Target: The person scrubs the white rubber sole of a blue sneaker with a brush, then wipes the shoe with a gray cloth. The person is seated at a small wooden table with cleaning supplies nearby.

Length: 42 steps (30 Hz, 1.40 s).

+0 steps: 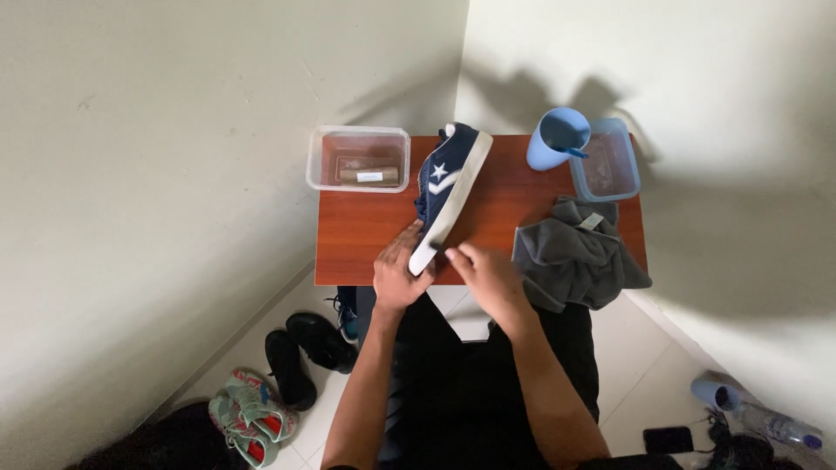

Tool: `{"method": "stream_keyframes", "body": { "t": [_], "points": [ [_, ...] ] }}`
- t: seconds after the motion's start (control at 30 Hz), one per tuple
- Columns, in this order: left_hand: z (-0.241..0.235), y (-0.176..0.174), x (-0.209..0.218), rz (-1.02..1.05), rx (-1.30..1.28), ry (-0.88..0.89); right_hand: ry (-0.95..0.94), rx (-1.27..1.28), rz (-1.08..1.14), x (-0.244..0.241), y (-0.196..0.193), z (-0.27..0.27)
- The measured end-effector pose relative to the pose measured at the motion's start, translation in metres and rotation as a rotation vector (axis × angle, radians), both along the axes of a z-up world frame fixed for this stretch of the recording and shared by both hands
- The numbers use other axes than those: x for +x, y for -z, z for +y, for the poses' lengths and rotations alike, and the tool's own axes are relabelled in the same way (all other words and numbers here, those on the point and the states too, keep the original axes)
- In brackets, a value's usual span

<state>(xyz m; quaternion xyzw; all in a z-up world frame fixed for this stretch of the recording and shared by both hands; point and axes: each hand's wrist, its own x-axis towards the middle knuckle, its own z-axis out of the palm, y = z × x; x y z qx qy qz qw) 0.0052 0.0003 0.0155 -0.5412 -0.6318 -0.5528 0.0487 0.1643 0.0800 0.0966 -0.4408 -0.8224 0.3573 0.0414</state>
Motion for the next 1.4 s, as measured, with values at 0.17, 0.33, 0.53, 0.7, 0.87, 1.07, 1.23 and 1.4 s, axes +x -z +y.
{"method": "stream_keyframes", "body": {
  "t": [0.17,0.33,0.53,0.7,0.87,1.07,1.23,1.4],
  "points": [
    [-0.001,0.005,-0.001,-0.048,0.001,0.023,0.003,-0.046,0.022,0.002,0.003,0.006],
    [-0.002,0.005,0.000,-0.059,0.017,0.015,0.121,0.112,0.024,0.008,0.028,0.023],
    [-0.004,0.013,-0.004,-0.110,-0.036,0.030,-0.004,-0.054,-0.006,-0.005,0.001,0.008],
    [-0.004,0.014,-0.003,-0.163,-0.038,0.009,-0.072,-0.108,-0.024,-0.006,-0.012,0.009],
    [-0.005,0.016,-0.004,-0.190,-0.062,0.007,-0.088,-0.218,0.018,-0.007,-0.028,0.024],
    [-0.005,0.022,-0.006,-0.205,-0.079,-0.005,-0.149,-0.069,0.108,-0.028,-0.034,0.052],
    [-0.003,0.010,-0.007,-0.164,-0.067,-0.024,-0.320,0.208,0.278,-0.079,-0.042,0.087],
    [0.000,0.015,-0.008,-0.102,-0.044,-0.043,-0.412,0.215,-0.114,-0.149,-0.016,0.117]
  ]
}}
